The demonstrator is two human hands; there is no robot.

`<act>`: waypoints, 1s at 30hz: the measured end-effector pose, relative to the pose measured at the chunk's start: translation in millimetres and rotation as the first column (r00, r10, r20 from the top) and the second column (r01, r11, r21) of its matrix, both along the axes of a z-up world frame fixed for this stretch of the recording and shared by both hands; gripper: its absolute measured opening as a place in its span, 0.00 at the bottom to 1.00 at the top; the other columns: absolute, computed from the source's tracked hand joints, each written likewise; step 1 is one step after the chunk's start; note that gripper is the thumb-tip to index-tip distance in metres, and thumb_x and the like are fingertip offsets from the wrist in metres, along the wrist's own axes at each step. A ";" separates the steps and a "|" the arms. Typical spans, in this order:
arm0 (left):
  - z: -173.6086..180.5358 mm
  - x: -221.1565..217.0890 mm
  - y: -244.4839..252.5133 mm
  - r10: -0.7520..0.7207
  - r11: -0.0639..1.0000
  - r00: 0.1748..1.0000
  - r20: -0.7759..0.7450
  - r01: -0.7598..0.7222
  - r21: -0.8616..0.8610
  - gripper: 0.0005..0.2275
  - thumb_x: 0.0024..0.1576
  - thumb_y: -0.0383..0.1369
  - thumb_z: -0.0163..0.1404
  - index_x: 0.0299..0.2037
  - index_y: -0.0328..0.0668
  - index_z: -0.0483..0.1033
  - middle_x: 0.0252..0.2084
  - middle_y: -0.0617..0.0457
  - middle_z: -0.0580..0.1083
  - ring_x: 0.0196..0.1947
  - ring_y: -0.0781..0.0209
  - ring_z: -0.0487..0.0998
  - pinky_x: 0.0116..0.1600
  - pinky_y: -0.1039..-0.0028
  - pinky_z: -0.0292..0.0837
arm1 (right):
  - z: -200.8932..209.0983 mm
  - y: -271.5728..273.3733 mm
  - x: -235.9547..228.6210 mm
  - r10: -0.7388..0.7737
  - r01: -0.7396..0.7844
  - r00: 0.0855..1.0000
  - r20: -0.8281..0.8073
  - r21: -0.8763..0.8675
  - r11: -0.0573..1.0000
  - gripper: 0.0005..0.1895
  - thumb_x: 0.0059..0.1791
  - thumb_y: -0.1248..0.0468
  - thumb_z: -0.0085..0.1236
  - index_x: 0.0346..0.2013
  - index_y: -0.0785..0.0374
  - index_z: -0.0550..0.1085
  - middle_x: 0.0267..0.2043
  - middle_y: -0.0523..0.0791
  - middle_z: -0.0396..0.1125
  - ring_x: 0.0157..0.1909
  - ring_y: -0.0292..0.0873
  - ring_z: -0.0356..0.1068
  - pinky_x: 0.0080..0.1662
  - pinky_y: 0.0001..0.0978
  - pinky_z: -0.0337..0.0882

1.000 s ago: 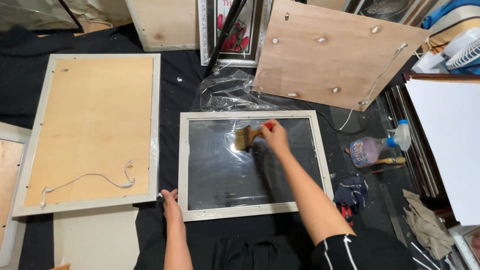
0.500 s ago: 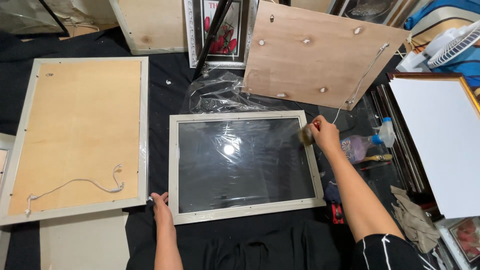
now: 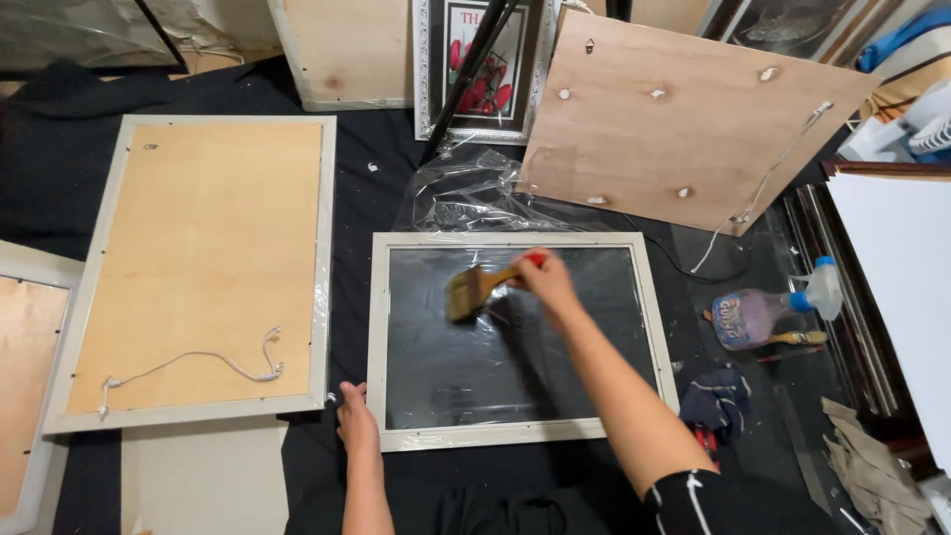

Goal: The person is preparing a picture frame for assembly by removing the backing, inspecting the insert, and thoroughly brushing the interior surface to remove dust.

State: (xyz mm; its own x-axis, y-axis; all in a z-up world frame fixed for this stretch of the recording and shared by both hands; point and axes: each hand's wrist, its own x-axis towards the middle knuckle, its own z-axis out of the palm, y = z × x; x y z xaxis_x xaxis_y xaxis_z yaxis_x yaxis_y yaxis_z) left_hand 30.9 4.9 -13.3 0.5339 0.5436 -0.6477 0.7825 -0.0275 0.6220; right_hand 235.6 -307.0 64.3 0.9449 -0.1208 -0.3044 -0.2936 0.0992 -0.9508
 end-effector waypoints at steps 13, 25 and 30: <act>13.9 2.6 -2.9 0.018 0.999 0.998 -0.063 -0.020 -0.025 0.37 0.62 0.61 0.14 0.63 0.61 0.75 0.70 0.49 0.64 0.73 0.47 0.57 0.77 0.55 0.36 | -59.5 140.8 31.2 -0.543 0.586 0.808 -0.231 0.208 0.783 0.05 0.44 0.70 0.53 0.34 0.64 0.69 0.37 0.48 0.63 0.41 0.41 0.69 0.43 0.29 0.83; 5.7 2.6 0.5 0.004 1.000 1.000 -0.016 -0.003 0.020 0.36 0.64 0.58 0.15 0.60 0.55 0.78 0.65 0.46 0.70 0.69 0.46 0.63 0.76 0.55 0.38 | -116.6 -19.6 24.6 -0.818 0.830 0.538 -0.205 0.298 0.471 0.08 0.46 0.71 0.59 0.35 0.64 0.68 0.36 0.52 0.65 0.38 0.49 0.73 0.38 0.41 0.85; 5.6 2.7 1.2 -0.017 0.999 1.000 0.000 0.017 0.030 0.36 0.65 0.58 0.15 0.61 0.53 0.77 0.64 0.48 0.73 0.69 0.49 0.62 0.75 0.55 0.38 | -120.5 -151.4 22.6 -0.909 0.901 0.399 -0.121 0.233 0.365 0.11 0.47 0.69 0.61 0.39 0.64 0.67 0.39 0.53 0.66 0.34 0.52 0.74 0.33 0.33 0.84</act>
State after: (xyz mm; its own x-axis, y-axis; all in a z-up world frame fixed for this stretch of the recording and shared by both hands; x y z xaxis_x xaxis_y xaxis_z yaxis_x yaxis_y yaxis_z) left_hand 33.7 6.1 -7.8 0.5430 0.5536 -0.6314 0.7819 -0.0593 0.6205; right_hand 258.2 -458.4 -56.2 0.3192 -0.8415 -0.4359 0.1322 0.4950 -0.8588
